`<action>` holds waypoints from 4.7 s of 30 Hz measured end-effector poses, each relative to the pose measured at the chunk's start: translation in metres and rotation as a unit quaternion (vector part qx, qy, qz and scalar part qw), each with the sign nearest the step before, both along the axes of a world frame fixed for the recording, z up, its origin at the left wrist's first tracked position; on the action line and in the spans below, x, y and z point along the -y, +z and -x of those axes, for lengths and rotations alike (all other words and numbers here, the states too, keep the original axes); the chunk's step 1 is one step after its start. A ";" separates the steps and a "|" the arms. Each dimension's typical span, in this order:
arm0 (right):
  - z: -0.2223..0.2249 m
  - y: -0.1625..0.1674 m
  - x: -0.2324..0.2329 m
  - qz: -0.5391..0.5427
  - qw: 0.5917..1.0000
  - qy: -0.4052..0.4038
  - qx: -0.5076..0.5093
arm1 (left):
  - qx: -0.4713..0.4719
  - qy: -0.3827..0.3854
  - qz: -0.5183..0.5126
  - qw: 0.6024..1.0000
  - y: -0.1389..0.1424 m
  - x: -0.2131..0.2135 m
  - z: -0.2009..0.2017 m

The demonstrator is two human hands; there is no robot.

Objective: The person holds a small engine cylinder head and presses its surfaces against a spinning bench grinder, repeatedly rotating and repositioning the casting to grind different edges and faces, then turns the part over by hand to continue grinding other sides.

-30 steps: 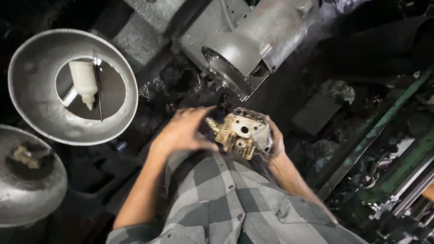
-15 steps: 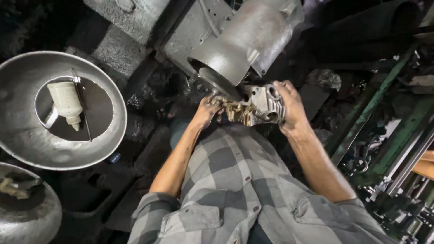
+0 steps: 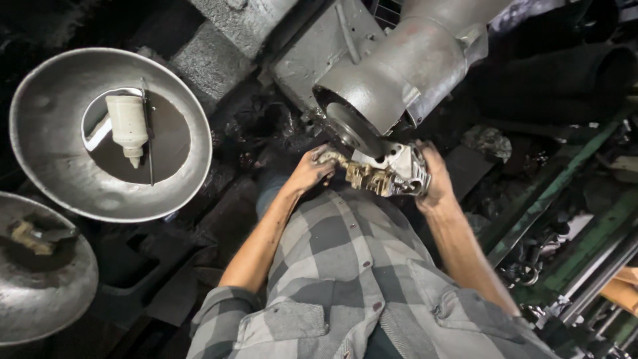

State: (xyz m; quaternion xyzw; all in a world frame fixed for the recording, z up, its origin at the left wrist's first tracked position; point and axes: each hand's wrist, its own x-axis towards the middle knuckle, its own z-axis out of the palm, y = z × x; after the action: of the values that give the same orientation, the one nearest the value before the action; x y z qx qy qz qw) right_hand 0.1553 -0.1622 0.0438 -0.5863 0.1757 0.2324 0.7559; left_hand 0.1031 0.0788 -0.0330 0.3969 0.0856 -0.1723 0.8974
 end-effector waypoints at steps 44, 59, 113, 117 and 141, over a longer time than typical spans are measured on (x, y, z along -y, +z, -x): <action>0.018 0.029 -0.029 0.001 0.999 0.008 -0.034 | 0.003 0.078 -0.092 0.993 0.006 0.007 0.034; 0.030 0.033 -0.042 -0.047 0.998 0.024 0.038 | -0.031 0.157 -0.033 0.987 0.022 0.008 0.026; 0.023 -0.009 -0.013 -0.024 0.997 0.005 -0.074 | -0.018 0.129 -0.196 0.972 0.013 0.011 0.054; 0.051 -0.001 -0.006 -0.099 0.986 0.119 0.070 | 0.110 0.176 -0.186 0.960 0.007 0.000 0.071; 0.052 -0.001 -0.038 -0.090 0.995 -0.029 0.011 | -0.169 0.168 0.304 0.922 0.022 0.053 0.062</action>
State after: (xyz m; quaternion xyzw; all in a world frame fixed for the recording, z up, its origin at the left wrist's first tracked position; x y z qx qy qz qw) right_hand 0.1034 -0.1244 0.0430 -0.5132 0.1628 0.2184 0.8139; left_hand 0.0408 0.0262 -0.0114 0.0500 0.2451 -0.1018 0.9628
